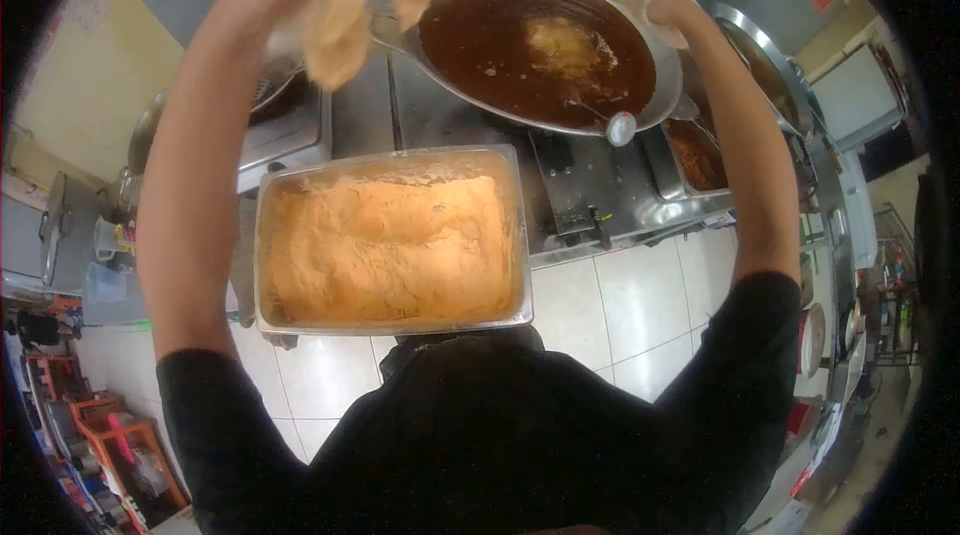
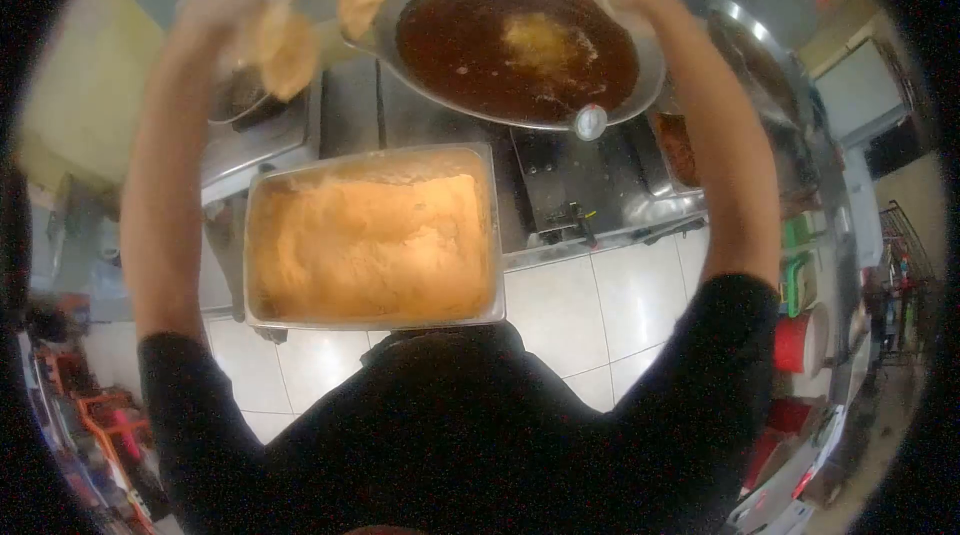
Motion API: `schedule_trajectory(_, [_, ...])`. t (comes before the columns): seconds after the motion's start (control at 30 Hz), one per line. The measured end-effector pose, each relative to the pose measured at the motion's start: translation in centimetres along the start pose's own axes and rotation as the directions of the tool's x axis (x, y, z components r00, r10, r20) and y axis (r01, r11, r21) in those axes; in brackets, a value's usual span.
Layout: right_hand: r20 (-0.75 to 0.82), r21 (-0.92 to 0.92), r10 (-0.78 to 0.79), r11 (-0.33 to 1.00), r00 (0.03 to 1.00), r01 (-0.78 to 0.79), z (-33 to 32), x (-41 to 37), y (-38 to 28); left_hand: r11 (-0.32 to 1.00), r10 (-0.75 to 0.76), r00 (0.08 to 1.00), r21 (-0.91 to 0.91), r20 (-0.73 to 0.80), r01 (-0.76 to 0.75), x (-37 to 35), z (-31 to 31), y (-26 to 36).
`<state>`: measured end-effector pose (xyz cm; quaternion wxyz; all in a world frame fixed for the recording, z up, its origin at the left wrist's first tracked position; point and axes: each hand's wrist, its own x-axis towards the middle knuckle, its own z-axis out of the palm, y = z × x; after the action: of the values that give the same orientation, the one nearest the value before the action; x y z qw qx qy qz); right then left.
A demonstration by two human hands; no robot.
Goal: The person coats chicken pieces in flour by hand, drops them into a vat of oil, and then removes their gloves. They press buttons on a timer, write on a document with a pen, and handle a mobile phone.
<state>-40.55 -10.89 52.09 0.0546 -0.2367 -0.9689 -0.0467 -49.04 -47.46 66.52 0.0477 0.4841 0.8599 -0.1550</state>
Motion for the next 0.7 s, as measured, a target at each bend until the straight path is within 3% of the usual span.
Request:
schedule_trajectory(0.07, [-0.134,0.198,0.054,0.980,0.989,-0.027,-0.5,-3.5,0.1,0.928,-0.075,0.960,-0.372,-0.271,-0.033,6.9,2.9,-1.1])
schedule_trajectory(0.1, [-0.165,0.206,0.020,0.978,0.986,0.014,-1.3,-6.2,-0.7,0.731,-0.103,0.990,-0.683,-0.094,0.012,8.9,2.4,0.0])
schedule_trajectory(0.13, [-0.197,0.212,-0.015,0.976,0.980,0.057,-2.0,-9.4,-2.0,0.439,-0.065,0.994,-0.892,0.085,0.105,10.9,1.9,1.3])
schedule_trajectory(0.2, [-0.144,0.463,-0.131,0.867,0.981,0.183,-1.7,-15.0,-5.0,0.482,-0.009,1.000,-0.876,0.013,0.016,16.5,4.1,2.4])
schedule_trajectory(0.27, [-0.055,0.484,-0.244,0.841,0.968,0.240,-0.6,-19.9,-8.5,0.547,0.115,0.986,-0.821,-0.118,-0.162,22.5,7.3,3.9])
schedule_trajectory(0.3, [-0.068,0.555,-0.315,0.777,0.947,0.299,0.3,-22.0,-9.7,0.557,0.118,0.985,-0.813,-0.126,-0.171,25.2,8.4,4.6])
schedule_trajectory(0.33, [-0.087,0.620,-0.384,0.701,0.919,0.351,1.6,-24.0,-10.7,0.714,0.173,0.972,-0.660,-0.160,-0.235,27.6,9.5,5.5])
schedule_trajectory(0.37, [-0.123,0.704,-0.376,0.619,0.918,0.348,2.9,-26.0,-11.7,0.831,0.234,0.956,-0.473,-0.178,-0.291,29.2,10.5,6.3])
schedule_trajectory(0.4, [-0.156,0.778,-0.364,0.528,0.918,0.341,4.1,-27.6,-12.4,0.834,0.242,0.953,-0.464,-0.180,-0.300,30.2,11.3,7.0])
schedule_trajectory(0.47, [-0.172,0.820,-0.304,0.482,0.937,0.307,5.9,-29.7,-13.1,0.908,0.301,0.910,-0.205,-0.286,-0.365,31.5,13.1,8.3])
schedule_trajectory(0.53, [-0.176,0.860,-0.250,0.431,0.952,0.273,6.4,-30.7,-13.6,0.897,0.372,0.908,-0.177,-0.194,-0.406,35.1,14.3,9.2])
schedule_trajectory(0.6, [-0.003,0.922,-0.245,0.376,0.969,0.098,6.5,-30.7,-14.1,0.900,0.419,0.906,-0.101,-0.065,-0.423,34.6,14.5,10.1])
schedule_trajectory(0.63, [-0.010,0.920,-0.243,0.377,0.970,0.104,6.7,-30.6,-14.4,0.901,0.419,0.905,-0.095,-0.071,-0.424,34.3,14.6,10.4])
schedule_trajectory(0.7, [0.029,0.897,-0.247,0.434,0.969,0.083,7.7,-30.3,-15.3,0.901,0.400,0.885,-0.073,-0.239,-0.427,33.5,14.8,10.9])
